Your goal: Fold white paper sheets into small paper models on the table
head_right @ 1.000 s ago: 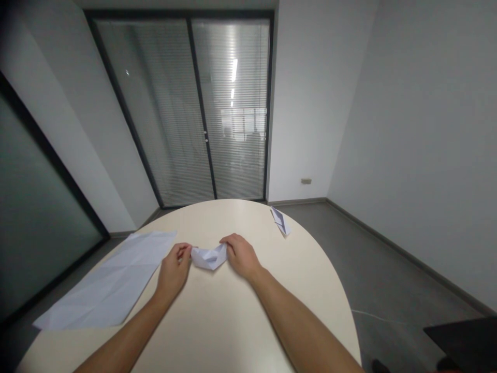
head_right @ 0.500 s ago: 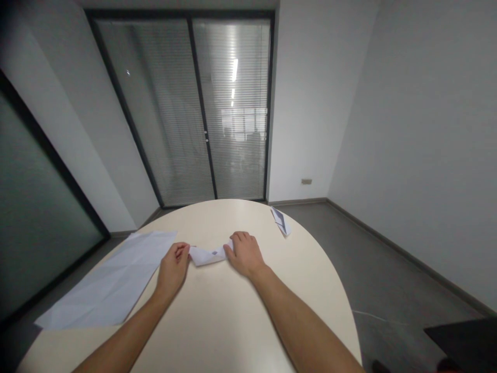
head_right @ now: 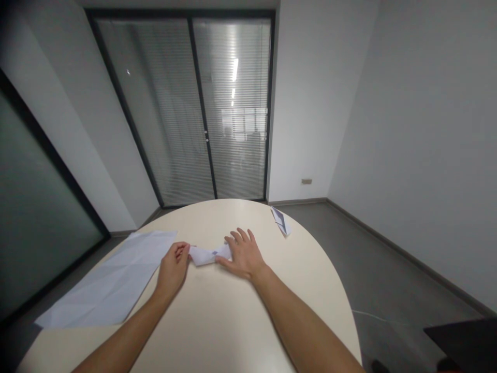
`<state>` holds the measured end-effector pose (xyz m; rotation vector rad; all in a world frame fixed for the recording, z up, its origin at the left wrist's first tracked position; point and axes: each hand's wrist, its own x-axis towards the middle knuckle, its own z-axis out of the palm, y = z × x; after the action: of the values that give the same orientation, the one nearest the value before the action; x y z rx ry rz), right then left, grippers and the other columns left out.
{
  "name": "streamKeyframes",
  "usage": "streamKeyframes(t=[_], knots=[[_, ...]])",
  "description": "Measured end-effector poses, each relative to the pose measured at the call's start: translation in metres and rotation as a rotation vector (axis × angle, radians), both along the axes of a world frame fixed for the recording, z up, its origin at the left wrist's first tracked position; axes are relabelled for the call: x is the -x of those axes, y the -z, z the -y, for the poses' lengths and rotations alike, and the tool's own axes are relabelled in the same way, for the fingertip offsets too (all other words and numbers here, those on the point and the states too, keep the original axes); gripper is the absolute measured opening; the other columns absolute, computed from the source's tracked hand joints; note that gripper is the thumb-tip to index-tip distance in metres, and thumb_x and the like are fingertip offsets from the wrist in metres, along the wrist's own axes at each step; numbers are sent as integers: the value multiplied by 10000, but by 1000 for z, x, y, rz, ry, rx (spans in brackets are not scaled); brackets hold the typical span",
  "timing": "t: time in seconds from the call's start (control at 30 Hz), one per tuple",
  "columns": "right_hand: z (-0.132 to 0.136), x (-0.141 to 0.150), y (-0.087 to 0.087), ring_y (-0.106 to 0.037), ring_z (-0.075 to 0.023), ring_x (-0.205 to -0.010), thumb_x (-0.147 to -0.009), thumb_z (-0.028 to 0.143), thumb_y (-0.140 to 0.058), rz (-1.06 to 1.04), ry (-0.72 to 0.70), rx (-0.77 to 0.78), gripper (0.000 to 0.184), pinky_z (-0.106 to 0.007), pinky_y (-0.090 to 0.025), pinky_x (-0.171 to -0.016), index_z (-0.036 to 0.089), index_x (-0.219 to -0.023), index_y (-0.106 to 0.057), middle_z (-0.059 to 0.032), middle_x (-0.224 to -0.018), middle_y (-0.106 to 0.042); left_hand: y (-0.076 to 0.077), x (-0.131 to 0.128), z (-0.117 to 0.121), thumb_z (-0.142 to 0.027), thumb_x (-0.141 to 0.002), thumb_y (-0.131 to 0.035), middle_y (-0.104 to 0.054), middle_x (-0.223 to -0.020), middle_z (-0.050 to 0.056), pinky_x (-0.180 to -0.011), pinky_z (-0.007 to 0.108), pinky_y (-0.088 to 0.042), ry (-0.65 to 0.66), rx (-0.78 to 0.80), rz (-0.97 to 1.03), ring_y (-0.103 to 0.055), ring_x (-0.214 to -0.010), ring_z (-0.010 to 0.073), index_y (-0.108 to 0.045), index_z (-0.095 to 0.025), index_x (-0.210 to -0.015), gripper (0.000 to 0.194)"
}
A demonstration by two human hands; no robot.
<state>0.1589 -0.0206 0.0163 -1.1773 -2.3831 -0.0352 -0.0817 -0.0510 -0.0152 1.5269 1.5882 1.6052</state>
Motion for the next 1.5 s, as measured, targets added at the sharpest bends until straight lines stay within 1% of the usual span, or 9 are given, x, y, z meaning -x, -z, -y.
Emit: streamKeyframes(t=[0.13, 0.37, 0.5, 0.83, 0.97, 1.07, 1.17, 1.27, 1.5], knots=[[-1, 1, 0, -325, -355, -1434, -859, 682, -579, -10, -47, -10, 674, -568, -132, -1196, 179, -1306, -614, -156, -1468, -516, 1, -1, 0, -474, -907, -544, -732, -942, 93, -808, 371, -584, 25, -1, -1, -719, -890, 238, -594, -197, -987, 292], [1, 4, -4, -526, -303, -1227, -833, 612, -660, -52, -139, -18, 671, -482, -278, -1123, 167, -1330, -592, -141, -1318, -639, -3, -7, 2, -471, -915, -535, -726, -923, 75, -741, 328, -580, 118, -10, 14, -700, -781, 199, -589, -199, -977, 284], [1, 3, -5, -544, -294, -1175, -857, 630, -631, -46, -121, 29, 659, -441, -354, -1018, 162, -1318, -592, -137, -1299, -651, -3, -6, 2, -469, -914, -536, -728, -916, 77, -721, 323, -579, 114, -11, 7, -701, -769, 199, -589, -196, -978, 285], [-1, 1, -1, -574, -274, -1077, -970, 598, -482, -45, -39, 91, 543, -422, -363, -941, 178, -1281, -629, -119, -1181, -709, 2, -2, 0, -453, -909, -541, -737, -952, 89, -754, 332, -584, 48, 10, 8, -726, -857, 222, -584, -203, -991, 267], [-5, 2, 4, -575, -264, -1080, -996, 555, -465, -77, -25, 118, 464, -409, -372, -928, 200, -1211, -672, -102, -1149, -722, 3, 2, 0, -372, -911, -520, -749, -924, 65, -810, 364, -566, -47, 88, -208, -724, -872, 232, -628, -227, -975, 192], [-5, 2, 4, -575, -260, -1086, -1009, 529, -454, -76, -27, 120, 439, -403, -379, -928, 203, -1195, -682, -101, -1126, -724, 2, -1, 2, -319, -905, -509, -739, -1080, 96, -956, 436, -520, -53, 18, -446, -688, -1031, 263, -666, -216, -1018, 219], [-5, 2, 4, -580, -257, -1081, -1018, 513, -441, -60, -31, 111, 430, -395, -392, -919, 203, -1188, -687, -102, -1103, -725, 1, -7, 7, -301, -915, -505, -647, -1332, 122, -1123, 506, -391, 15, -94, -679, -560, -1278, 295, -679, -196, -1131, 297], [-4, 2, 2, -583, -253, -1073, -1018, 501, -449, -50, -40, 103, 415, -382, -405, -910, 208, -1190, -687, -98, -1093, -722, 1, -13, 13, -327, -941, -503, -552, -1460, 115, -1187, 562, -277, 99, -77, -846, -390, -1433, 322, -633, -200, -1290, 393], [-4, 2, 4, -554, -254, -1148, -1006, 464, -493, -60, -93, 120, 396, -391, -406, -957, 210, -1265, -651, -107, -1167, -694, 0, -13, 22, -401, -955, -508, -362, -1599, 111, -1200, 588, -219, 271, 2, -967, -223, -1514, 324, -429, -252, -1502, 573]])
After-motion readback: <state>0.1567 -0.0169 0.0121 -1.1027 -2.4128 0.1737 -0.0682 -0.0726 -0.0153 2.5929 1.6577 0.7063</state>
